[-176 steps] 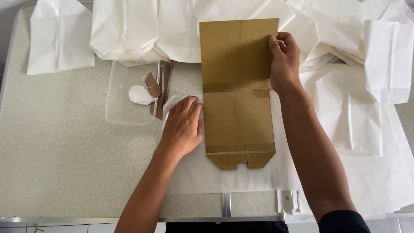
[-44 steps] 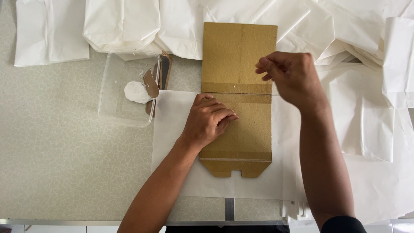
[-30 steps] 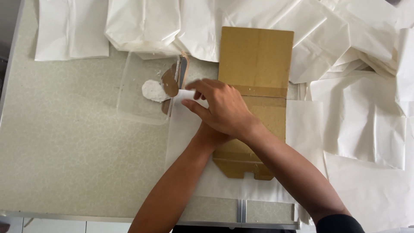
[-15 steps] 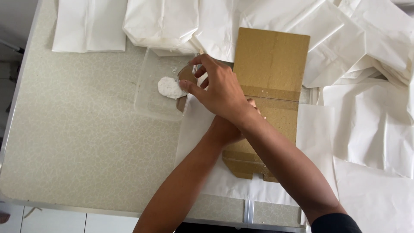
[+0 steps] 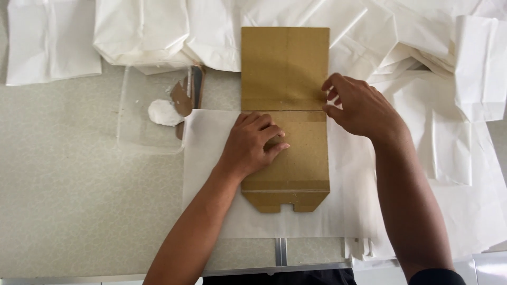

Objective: A person is manually assembling a paper bag by folding white paper around a cardboard template and applying glue to the seams.

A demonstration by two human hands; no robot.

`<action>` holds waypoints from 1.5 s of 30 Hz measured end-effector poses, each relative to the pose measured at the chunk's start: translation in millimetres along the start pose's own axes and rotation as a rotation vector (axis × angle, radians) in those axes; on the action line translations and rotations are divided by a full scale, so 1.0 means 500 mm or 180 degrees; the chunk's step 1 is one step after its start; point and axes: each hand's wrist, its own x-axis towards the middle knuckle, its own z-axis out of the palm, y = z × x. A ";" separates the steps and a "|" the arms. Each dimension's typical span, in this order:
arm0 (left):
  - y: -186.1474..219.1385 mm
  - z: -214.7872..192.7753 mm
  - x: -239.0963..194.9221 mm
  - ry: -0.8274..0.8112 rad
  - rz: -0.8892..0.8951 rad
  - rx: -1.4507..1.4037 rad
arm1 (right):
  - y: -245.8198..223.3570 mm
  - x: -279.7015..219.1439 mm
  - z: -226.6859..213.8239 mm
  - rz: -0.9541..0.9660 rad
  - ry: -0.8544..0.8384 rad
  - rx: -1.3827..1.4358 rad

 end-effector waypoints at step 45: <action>0.058 -0.024 0.004 -0.0641 -0.0006 0.0362 | 0.090 0.064 0.087 0.0162 0.0871 0.1452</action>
